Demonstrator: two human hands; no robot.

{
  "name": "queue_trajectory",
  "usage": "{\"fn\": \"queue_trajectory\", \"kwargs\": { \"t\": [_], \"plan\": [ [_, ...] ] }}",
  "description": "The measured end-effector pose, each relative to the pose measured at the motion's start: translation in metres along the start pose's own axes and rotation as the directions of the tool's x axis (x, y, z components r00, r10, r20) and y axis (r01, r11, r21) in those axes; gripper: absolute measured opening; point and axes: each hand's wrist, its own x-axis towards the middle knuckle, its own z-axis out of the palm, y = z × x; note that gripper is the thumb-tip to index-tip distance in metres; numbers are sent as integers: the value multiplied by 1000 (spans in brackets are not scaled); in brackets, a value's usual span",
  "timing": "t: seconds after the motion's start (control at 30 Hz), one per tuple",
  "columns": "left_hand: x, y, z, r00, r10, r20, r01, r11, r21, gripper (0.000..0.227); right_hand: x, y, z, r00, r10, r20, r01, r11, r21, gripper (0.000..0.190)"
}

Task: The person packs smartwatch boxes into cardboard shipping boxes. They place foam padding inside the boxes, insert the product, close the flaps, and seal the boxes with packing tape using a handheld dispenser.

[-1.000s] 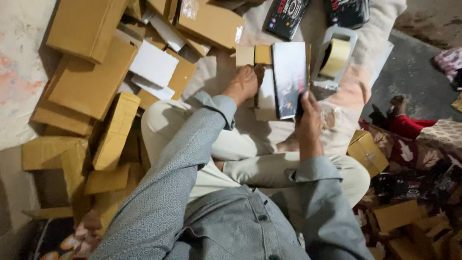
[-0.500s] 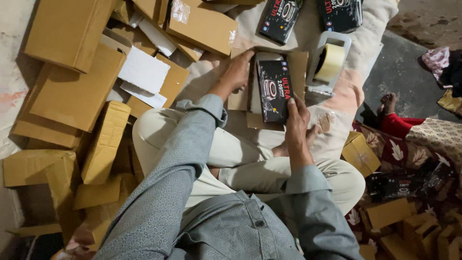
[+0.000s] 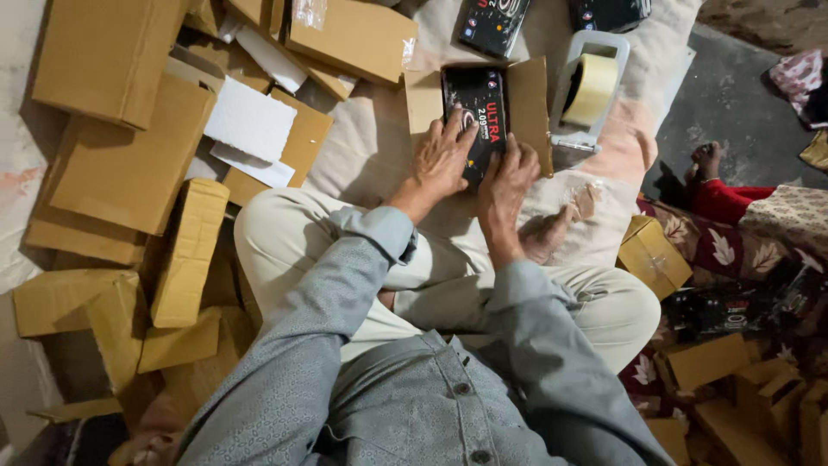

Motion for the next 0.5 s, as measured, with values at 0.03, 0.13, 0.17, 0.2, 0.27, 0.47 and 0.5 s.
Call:
{"fn": "queue_trajectory", "kwargs": {
  "t": [0.03, 0.13, 0.17, 0.2, 0.27, 0.47, 0.5],
  "plan": [
    [3, -1, -1, 1000, 1, -9, -1, 1000, -2, 110, -6, -5, -8, 997, -79, -21, 77, 994, -75, 44],
    [7, -4, 9, 997, 69, -16, -70, 995, -71, 105, -35, -12, -32, 998, -11, -58, 11, 1000, 11, 52],
    [11, -7, 13, 995, 92, -45, -94, 995, -33, 105, -38, -10, -35, 991, 106, -77, -102, 993, 60, 56],
    [13, -9, 17, 991, 116, -68, -116, 993, 6, 104, -42, -7, -35, 970, 225, -89, -215, 970, 111, 62],
    [15, -11, 26, 992, 123, -41, -120, 990, 79, 95, -49, 6, -35, 901, 433, 16, -427, 881, 204, 69],
    [22, 0, 8, 995, 90, 40, -97, 972, 212, 71, -40, 37, -17, 601, 533, 596, -787, 266, 556, 57],
    [18, 3, 2, 994, 81, 73, -95, 970, 224, 71, -42, 38, -16, 597, 516, 614, -790, 248, 560, 56]
  ]
}}
